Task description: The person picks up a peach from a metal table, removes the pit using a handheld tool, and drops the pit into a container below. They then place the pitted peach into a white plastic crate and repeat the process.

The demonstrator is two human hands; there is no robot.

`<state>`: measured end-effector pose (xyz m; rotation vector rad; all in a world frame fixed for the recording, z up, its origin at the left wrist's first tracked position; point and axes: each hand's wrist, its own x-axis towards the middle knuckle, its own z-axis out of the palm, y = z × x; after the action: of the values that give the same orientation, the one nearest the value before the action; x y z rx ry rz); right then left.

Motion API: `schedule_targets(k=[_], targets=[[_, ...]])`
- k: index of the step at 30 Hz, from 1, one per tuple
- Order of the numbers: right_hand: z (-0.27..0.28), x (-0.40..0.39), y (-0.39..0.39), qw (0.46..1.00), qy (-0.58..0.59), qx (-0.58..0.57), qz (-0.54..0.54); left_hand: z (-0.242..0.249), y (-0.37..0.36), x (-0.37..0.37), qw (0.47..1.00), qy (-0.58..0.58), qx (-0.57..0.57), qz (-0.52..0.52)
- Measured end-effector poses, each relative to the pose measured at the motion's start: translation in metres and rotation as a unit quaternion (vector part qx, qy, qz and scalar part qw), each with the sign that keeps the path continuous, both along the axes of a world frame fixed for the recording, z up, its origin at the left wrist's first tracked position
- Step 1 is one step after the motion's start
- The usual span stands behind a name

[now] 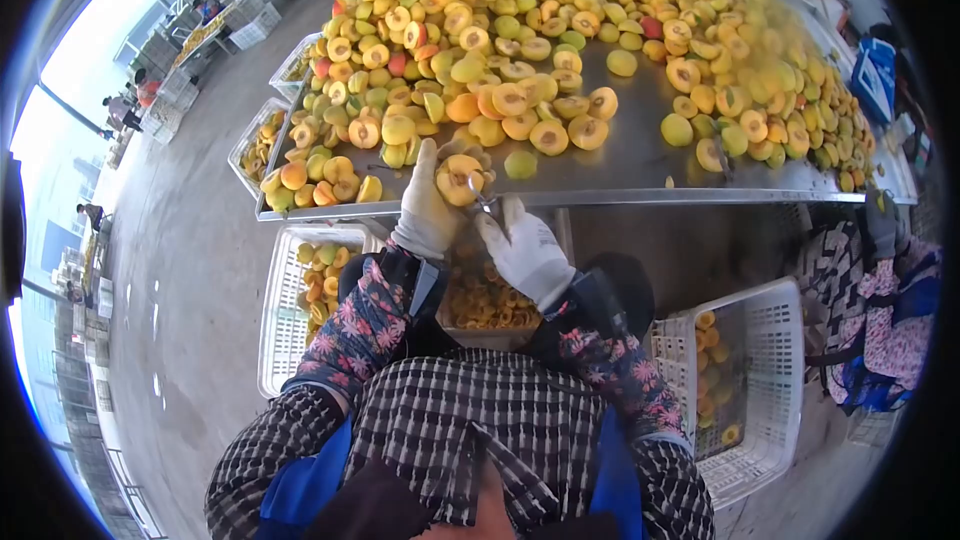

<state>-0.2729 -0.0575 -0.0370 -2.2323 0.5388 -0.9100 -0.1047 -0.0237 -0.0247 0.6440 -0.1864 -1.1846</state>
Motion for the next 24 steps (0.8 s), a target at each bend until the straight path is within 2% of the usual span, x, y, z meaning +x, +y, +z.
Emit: schedule_targets(k=[1, 5, 8, 9, 11, 12, 13, 14, 15, 16, 17, 18, 21, 22, 24], targets=[[0.005, 0.004, 0.004, 0.99, 0.036, 0.135, 0.002, -0.001, 0.0, -0.004, 1.0, -0.021, -0.003, 0.006], [0.001, 0.013, 0.015, 0.99, 0.043, 0.132, -0.037, 0.0, 0.003, -0.022, 0.998, -0.046, -0.012, 0.037], [0.003, 0.009, 0.016, 0.989, 0.017, 0.146, 0.003, 0.02, 0.01, -0.039, 0.995, -0.072, -0.006, 0.068], [0.003, 0.007, 0.015, 0.989, 0.003, 0.144, 0.02, 0.019, 0.011, -0.039, 0.996, -0.069, -0.026, 0.043], [0.003, -0.001, 0.006, 0.99, 0.049, 0.123, 0.038, 0.018, 0.014, -0.034, 0.996, -0.062, -0.067, -0.005], [0.002, -0.006, 0.0, 0.99, 0.072, 0.114, 0.047, 0.016, 0.013, -0.023, 0.994, -0.055, -0.05, -0.079], [0.003, -0.012, -0.009, 0.993, 0.095, 0.031, 0.061, 0.018, 0.013, -0.01, 0.987, -0.046, -0.031, -0.152], [0.006, -0.016, -0.011, 0.989, 0.134, 0.015, 0.06, 0.021, 0.017, -0.002, 0.977, -0.007, -0.007, -0.212], [0.015, -0.02, -0.01, 0.983, 0.173, -0.001, 0.059, 0.023, 0.02, -0.003, 0.964, -0.169, -0.009, -0.203], [0.016, -0.02, -0.009, 0.98, 0.187, 0.007, 0.059, 0.024, 0.024, -0.005, 0.926, -0.327, -0.01, -0.19], [0.017, -0.019, -0.007, 0.978, 0.201, 0.015, 0.06, 0.018, 0.019, 0.0, 0.962, -0.165, 0.02, -0.216], [0.016, -0.017, -0.004, 0.974, 0.215, 0.022, 0.062, 0.016, 0.014, 0.003, 0.975, 0.005, 0.059, -0.213], [0.0, -0.012, 0.01, 0.977, 0.127, 0.153, 0.072, 0.011, 0.017, -0.019, 0.982, -0.122, 0.134, -0.057], [-0.008, -0.009, 0.014, 0.981, 0.083, 0.157, 0.076, 0.013, 0.015, -0.025, 0.977, -0.151, 0.144, -0.031], [-0.011, -0.012, 0.015, 0.958, 0.043, 0.253, 0.125, 0.006, 0.019, -0.027, 0.976, -0.195, 0.099, -0.011]])
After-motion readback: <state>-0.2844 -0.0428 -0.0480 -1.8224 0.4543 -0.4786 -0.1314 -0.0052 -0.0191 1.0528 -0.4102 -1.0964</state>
